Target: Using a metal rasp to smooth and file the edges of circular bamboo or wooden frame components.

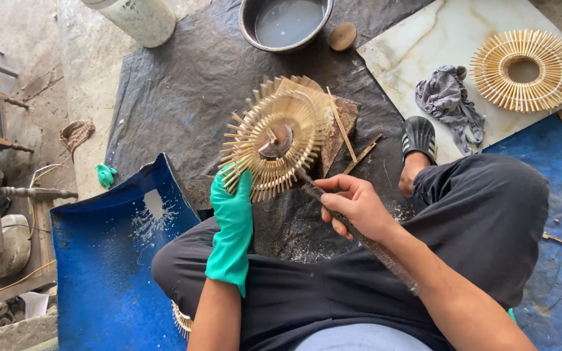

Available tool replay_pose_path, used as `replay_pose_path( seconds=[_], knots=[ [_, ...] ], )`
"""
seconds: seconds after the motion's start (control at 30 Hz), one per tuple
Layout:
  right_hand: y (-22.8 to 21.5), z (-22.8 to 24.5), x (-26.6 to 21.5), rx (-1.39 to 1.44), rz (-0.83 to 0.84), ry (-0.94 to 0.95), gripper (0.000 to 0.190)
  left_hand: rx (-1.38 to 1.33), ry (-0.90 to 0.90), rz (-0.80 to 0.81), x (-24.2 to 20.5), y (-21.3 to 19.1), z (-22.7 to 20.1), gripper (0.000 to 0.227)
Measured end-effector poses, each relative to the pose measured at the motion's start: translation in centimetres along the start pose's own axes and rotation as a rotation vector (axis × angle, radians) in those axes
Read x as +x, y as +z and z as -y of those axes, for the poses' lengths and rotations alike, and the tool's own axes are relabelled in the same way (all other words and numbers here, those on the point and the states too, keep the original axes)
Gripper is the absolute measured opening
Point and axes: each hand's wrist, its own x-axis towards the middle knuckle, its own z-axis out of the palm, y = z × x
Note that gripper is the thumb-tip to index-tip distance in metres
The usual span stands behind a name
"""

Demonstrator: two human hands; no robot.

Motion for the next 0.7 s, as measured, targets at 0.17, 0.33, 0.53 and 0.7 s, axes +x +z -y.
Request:
replay_pose_path(
  seconds=[0.17,0.33,0.53,0.7],
  knots=[
    [0.5,0.9,-0.1,-0.083,-0.04,0.088,0.042,-0.028,-0.023,0.047,0.3,-0.2,-0.5,0.032],
    [0.3,0.4,-0.1,-0.053,-0.08,0.06,0.041,-0.059,-0.05,0.086,0.4,0.1,-1.6,0.033],
    [-0.5,0.1,-0.1,-0.078,-0.014,0.077,0.041,-0.106,-0.076,0.14,0.6,0.7,-4.2,0.033],
    [0.0,0.2,-0.1,0.053,0.008,-0.026,0.038,0.048,0.068,0.21,-0.4,1.5,-8.2,0.05]
  ],
)
